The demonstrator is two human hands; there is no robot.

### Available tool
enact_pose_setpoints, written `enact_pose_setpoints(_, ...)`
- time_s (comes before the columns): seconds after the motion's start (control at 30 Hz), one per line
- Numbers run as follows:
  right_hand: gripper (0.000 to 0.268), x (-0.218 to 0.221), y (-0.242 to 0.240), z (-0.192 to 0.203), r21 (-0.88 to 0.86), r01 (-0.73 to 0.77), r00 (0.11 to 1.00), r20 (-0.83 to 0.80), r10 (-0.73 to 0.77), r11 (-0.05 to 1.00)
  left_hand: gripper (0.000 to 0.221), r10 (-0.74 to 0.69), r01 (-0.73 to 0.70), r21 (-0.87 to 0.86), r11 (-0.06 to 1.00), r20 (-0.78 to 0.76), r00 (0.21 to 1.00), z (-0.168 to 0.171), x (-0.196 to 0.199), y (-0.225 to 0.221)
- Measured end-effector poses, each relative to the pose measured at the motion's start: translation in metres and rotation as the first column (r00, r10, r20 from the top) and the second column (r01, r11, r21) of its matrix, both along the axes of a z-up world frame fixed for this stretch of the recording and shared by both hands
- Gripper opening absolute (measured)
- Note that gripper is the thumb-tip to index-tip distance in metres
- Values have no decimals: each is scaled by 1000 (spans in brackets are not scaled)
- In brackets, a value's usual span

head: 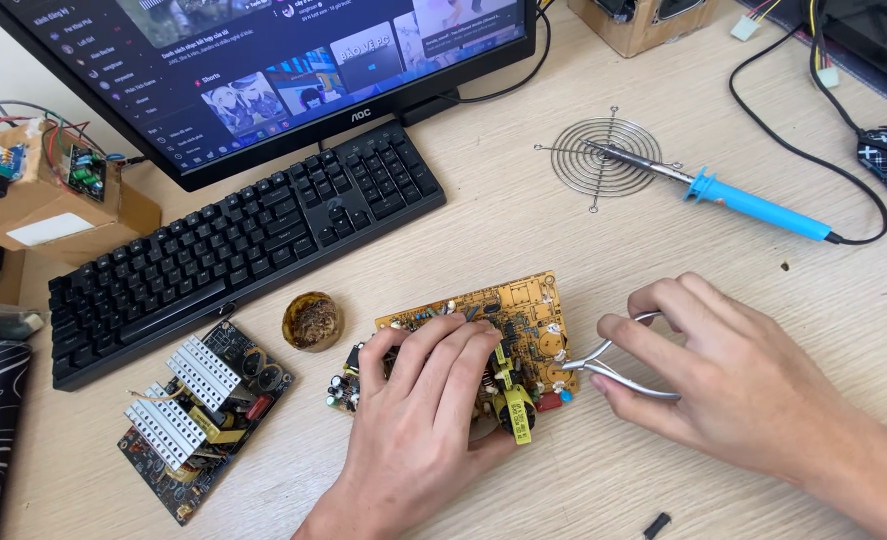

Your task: Desoldering and removing electronic components from a circuit board using a soldering iron and pliers on a workbench.

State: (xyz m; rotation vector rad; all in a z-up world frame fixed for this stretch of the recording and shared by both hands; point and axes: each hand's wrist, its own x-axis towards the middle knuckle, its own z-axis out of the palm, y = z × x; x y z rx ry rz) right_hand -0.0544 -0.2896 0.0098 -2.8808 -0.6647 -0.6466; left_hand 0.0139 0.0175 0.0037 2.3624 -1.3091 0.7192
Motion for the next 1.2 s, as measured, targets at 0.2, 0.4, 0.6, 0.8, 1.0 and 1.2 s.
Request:
enact_pose_setpoints(0.2,45,1,10,0,-9,7,999,39,-6,1000,81,51,-51,-31,998,-20,999,-1,1,-2)
enact_pose_setpoints(0.4,43,0,16,8,47,34,996,83,-38,998,96,41,-55,-78,995,-176,983,-3,-2,-6)
enact_pose_setpoints(0.6,43,0,11,11,89,16,999,38,-19,996,95,19,-33,-61,998,-218,976,0,-4,-6)
enact_pose_setpoints(0.8,48,1,11,7,55,-27,1000,6,26,998,96,-74,58,-59,997,-316,946,9,-1,-7)
enact_pose_setpoints(1.0,46,2,5,6,-65,-55,998,28,56,996,88,-149,132,-70,989,-359,921,15,3,-7)
enact_pose_setpoints(1.2,46,2,12,-2,-121,-148,987,44,154,982,81,-214,201,-75,977,-431,877,20,5,-5)
